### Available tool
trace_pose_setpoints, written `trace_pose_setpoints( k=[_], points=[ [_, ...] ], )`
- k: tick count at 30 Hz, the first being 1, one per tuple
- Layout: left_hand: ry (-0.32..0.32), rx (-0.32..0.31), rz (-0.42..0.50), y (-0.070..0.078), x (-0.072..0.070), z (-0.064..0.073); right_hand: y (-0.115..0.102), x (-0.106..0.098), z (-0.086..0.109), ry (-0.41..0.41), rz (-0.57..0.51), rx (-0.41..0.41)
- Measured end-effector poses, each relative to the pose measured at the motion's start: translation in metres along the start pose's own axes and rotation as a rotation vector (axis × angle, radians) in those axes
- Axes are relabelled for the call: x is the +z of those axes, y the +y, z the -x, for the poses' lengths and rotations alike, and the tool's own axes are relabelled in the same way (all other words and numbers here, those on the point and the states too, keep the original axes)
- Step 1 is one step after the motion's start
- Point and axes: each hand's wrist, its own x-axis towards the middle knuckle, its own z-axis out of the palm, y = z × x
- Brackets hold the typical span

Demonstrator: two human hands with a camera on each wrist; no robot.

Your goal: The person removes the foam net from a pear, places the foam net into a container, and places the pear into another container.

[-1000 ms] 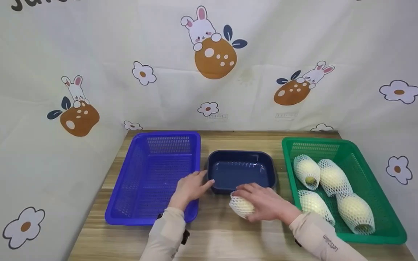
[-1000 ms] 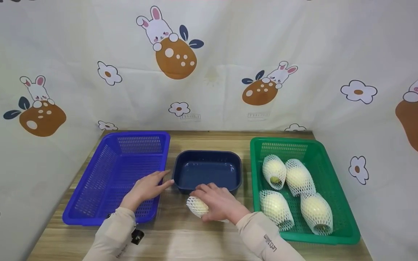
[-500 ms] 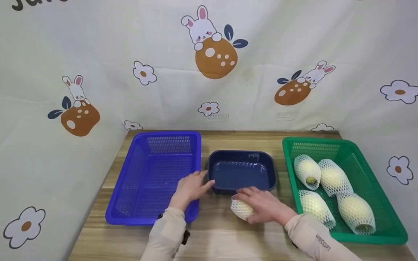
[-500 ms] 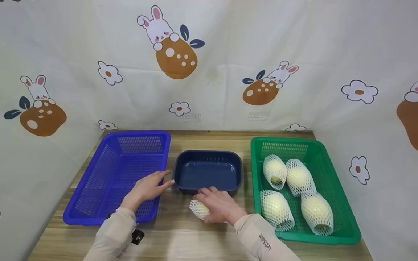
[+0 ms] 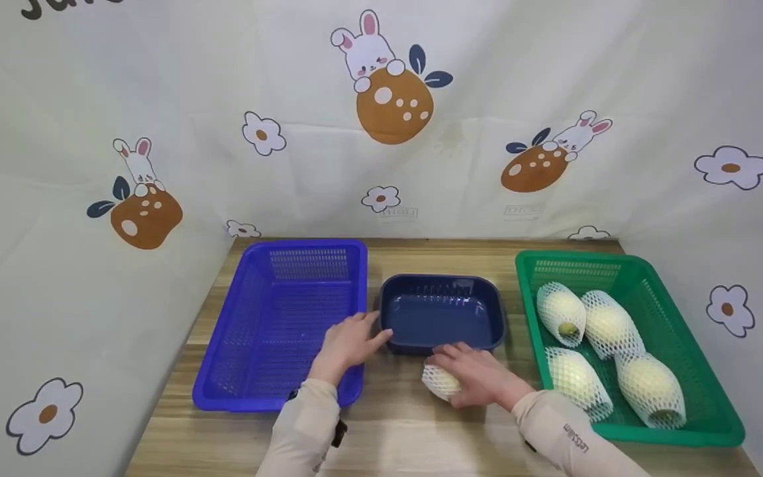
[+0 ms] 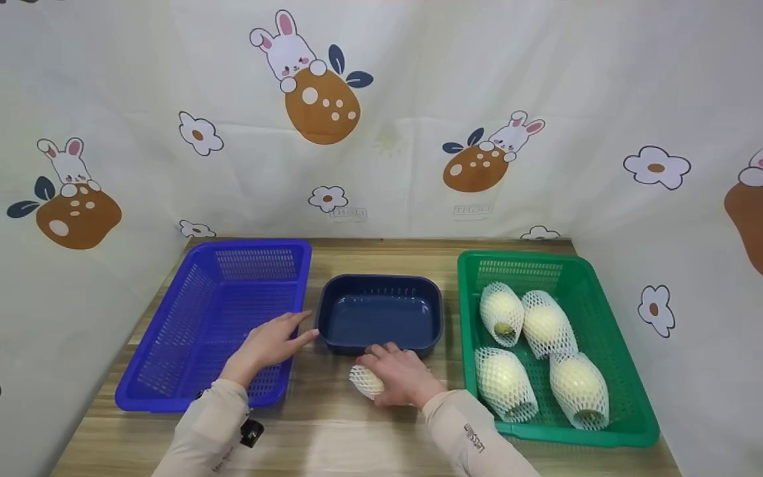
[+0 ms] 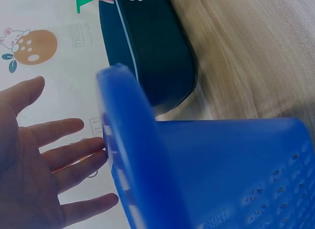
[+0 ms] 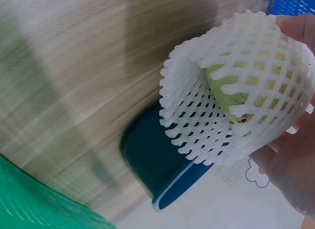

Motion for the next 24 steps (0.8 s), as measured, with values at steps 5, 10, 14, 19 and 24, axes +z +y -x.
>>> trace_pose_setpoints(
  k=[5, 10, 14, 19, 24],
  points=[
    [0.002, 0.005, -0.003, 0.000, 0.000, 0.000, -0.002, 0.008, -0.001, -0.007, 0.005, -0.002],
    [0.001, 0.007, 0.004, -0.001, 0.001, 0.001, -0.003, 0.013, 0.000, -0.014, 0.019, -0.006],
    [0.008, 0.012, -0.003, -0.001, 0.001, 0.000, -0.003, 0.015, 0.001, -0.028, 0.020, 0.001],
    [0.011, 0.012, -0.007, -0.001, 0.001, 0.000, -0.003, 0.016, 0.002, -0.041, 0.010, 0.008],
    [0.008, 0.014, -0.012, -0.001, 0.002, 0.000, -0.003, 0.017, 0.003, -0.043, -0.020, 0.018]
  ],
)
